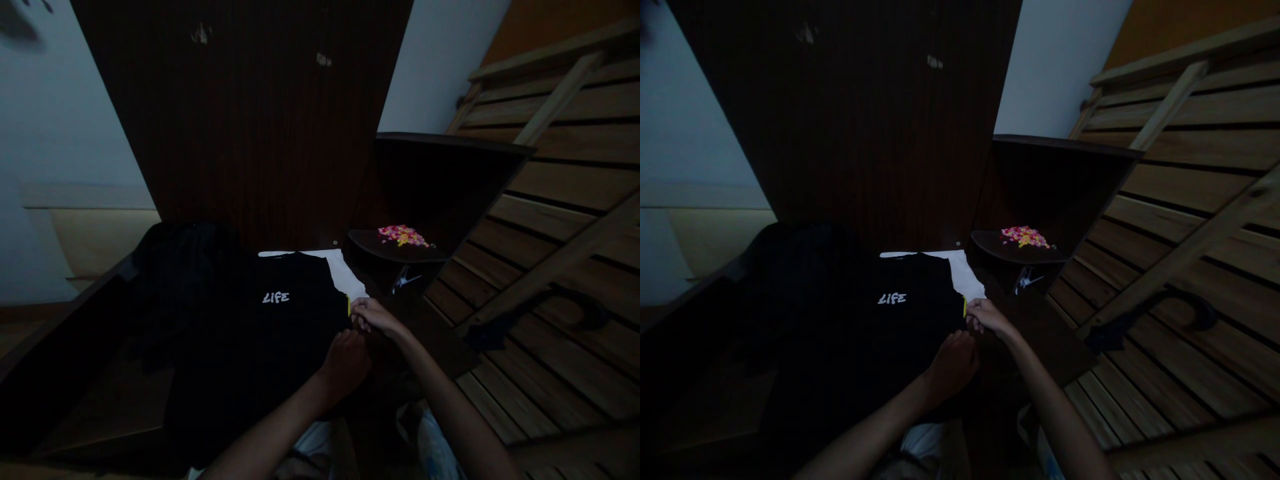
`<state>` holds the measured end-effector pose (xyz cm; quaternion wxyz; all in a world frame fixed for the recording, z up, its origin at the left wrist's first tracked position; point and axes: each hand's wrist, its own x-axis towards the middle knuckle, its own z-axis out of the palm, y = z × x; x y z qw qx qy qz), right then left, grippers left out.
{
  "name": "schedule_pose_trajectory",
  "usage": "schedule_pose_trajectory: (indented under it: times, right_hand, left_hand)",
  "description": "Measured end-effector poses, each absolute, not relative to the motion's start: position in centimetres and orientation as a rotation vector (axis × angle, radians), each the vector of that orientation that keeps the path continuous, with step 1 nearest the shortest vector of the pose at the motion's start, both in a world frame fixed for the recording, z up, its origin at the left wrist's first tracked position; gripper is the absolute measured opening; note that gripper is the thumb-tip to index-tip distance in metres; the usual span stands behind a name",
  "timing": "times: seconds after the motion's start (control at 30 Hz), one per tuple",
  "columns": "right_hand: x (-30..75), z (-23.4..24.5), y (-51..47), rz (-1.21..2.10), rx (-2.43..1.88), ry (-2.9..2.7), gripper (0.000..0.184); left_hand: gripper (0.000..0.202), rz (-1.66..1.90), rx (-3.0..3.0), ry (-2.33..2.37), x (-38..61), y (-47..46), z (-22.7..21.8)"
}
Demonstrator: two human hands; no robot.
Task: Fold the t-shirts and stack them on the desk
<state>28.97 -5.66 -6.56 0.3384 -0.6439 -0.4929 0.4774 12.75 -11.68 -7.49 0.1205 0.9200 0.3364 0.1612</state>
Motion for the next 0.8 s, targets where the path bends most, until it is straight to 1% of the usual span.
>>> schedule_pose_trajectory:
  times: [0.1, 0.17, 0.23, 0.4, 0.47, 0.57, 0.63, 0.7, 0.8]
  right_hand:
    - [28.5, -6.6, -5.8, 1.191, -1.651, -1.294, 0.031]
    - [28.3, -6.6, -5.8, 1.128, -1.656, -1.304, 0.033]
    - [28.3, -6.6, -5.7, 1.097, -1.68, -1.294, 0.029]
    - [29.0, -6.1, -5.1, 1.06, -1.794, -1.387, 0.011]
    - [29.1, -5.8, -5.1, 0.932, -1.851, -1.496, 0.007]
    - [28.9, -5.4, -5.2, 0.603, -1.856, -1.663, 0.004]
    - [28.6, -5.2, -5.2, 0.384, -1.825, -1.71, 0.01]
    - [28.2, -5.2, -5.1, 0.234, -1.794, -1.749, 0.014]
    - [27.9, -5.0, -4.8, 0.141, -1.736, -1.888, 0.011]
  left_hand:
    - [0.016, 0.519, 2.723, 0.953, 12.7, -11.9, -7.9]
    - [0.016, 0.549, 2.711, 0.954, 12.5, -12.0, -7.9]
    - [0.015, 0.537, 2.697, 0.947, 12.2, -12.1, -7.8]
    - [0.015, 0.496, 2.65, 0.936, 11.3, -12.1, -7.4]
    - [0.015, 0.508, 2.653, 0.92, 10.5, -11.8, -7.2]
    - [0.012, 0.586, 2.665, 0.956, 8.8, -10.5, -6.4]
    - [0.01, 0.661, 2.676, 1.044, 7.0, -9.0, -5.1]
    - [0.013, 0.748, 2.699, 1.206, 4.6, -6.8, -3.1]
    - [0.019, 0.784, 2.716, 1.59, 0.2, -3.0, 0.4]
